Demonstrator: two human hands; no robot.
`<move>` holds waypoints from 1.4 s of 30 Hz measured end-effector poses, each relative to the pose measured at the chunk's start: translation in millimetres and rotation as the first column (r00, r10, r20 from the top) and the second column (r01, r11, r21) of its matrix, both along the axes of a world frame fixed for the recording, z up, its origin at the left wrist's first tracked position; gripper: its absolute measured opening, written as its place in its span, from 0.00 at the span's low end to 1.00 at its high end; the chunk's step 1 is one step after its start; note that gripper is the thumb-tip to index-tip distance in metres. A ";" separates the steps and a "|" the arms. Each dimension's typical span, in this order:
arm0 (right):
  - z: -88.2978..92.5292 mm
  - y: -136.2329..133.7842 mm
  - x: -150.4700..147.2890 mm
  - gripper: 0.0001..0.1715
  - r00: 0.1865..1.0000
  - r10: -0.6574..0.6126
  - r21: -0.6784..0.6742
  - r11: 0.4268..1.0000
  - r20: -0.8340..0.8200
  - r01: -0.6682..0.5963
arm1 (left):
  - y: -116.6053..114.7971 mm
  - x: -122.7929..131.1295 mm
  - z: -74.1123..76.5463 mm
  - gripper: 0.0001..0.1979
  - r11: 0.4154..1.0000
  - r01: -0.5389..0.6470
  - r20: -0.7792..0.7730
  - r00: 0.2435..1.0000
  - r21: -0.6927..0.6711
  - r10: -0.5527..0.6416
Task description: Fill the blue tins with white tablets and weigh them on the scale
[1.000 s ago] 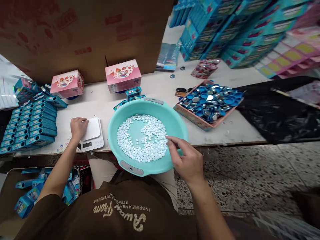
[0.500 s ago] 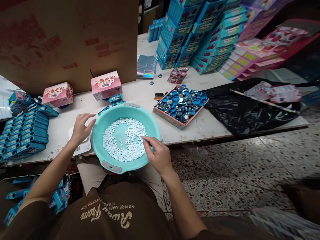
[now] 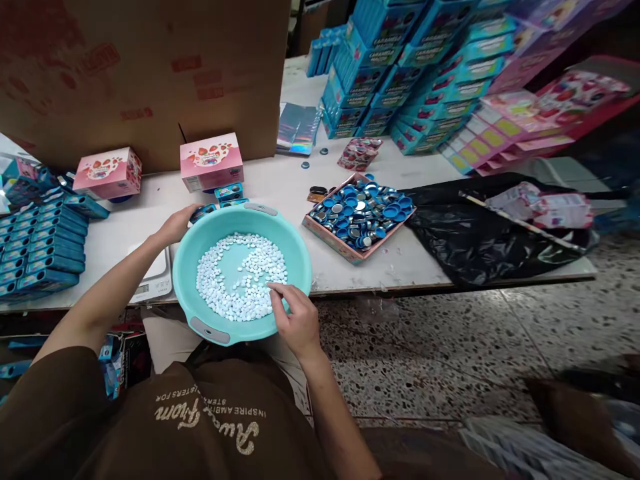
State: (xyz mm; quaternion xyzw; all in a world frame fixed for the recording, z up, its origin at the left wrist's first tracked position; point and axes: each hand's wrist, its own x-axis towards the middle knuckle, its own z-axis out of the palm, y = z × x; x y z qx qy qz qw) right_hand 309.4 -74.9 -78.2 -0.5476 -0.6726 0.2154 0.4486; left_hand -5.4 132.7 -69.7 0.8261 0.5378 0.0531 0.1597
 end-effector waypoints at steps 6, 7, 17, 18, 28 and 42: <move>-3.7 -0.9 -1.2 0.11 1.000 0.005 0.022 1.000 0.009 -0.005 | -31.5 -50.0 15.7 0.28 0.926 -0.330 0.152 0.940 0.182 0.305; -4.5 -0.9 -1.8 0.11 1.000 0.003 0.023 1.000 0.011 -0.004 | -45.0 -62.7 24.2 0.28 0.896 -0.384 0.181 0.919 0.224 0.349; -0.2 -1.0 -13.6 0.11 0.996 -0.058 0.054 0.997 0.075 0.054 | -160.1 -124.7 28.2 0.25 0.774 -0.602 0.211 0.797 0.197 0.566; 0.9 -1.8 -14.5 0.11 0.994 -0.063 0.053 0.997 0.085 0.059 | -160.7 -126.3 22.1 0.25 0.769 -0.609 0.220 0.791 0.192 0.571; 7.6 -15.7 -22.6 0.14 0.991 -0.036 0.000 0.999 0.128 0.037 | -160.2 -140.2 -6.0 0.42 0.822 -0.543 0.321 0.820 0.173 0.474; 7.7 -15.9 -26.2 0.15 0.987 -0.019 -0.040 0.999 0.162 0.026 | -160.6 -136.7 -17.9 0.35 0.694 -0.708 0.414 0.675 0.132 0.611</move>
